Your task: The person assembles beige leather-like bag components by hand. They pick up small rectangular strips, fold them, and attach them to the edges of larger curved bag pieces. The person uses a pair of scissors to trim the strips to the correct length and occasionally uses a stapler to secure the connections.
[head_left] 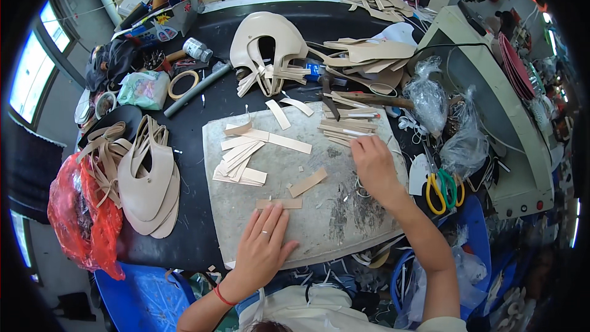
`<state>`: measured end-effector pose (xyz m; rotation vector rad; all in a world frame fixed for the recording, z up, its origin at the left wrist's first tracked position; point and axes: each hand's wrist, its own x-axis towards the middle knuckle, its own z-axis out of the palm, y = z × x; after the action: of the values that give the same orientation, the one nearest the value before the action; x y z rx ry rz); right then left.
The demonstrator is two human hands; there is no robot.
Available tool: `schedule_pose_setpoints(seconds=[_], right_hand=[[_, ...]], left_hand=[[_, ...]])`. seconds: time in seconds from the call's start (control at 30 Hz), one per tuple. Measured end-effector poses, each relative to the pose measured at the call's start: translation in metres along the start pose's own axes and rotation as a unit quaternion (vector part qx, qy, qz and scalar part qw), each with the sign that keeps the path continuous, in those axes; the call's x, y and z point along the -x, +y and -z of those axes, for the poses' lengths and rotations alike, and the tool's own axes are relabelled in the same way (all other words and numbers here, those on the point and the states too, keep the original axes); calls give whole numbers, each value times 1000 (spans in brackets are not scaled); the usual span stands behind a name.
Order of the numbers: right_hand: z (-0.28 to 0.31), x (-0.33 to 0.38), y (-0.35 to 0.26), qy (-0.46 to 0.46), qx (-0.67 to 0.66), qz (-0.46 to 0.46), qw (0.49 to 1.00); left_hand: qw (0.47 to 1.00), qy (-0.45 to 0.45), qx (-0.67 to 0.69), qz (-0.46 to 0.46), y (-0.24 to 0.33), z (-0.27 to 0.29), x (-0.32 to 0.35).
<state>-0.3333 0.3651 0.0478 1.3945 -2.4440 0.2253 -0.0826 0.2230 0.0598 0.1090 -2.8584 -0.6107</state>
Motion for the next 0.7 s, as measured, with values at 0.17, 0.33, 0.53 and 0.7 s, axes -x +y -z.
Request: schedule_pose_setpoints(seconds=[0.17,0.33,0.53,0.7], right_hand=[[3,-6,4,-12,10,13,1000],[46,14,-39,78,-277,-95,953],[63,56,-129,43,-450,-19,892],[66,56,-142,40,-451,-22,891]], left_hand=[[999,44,9,22,2,9,11],[959,65,267,74,17,15,0],[671,73,692,256,23,-9,11],[691,122,661,268,19,-11,22]])
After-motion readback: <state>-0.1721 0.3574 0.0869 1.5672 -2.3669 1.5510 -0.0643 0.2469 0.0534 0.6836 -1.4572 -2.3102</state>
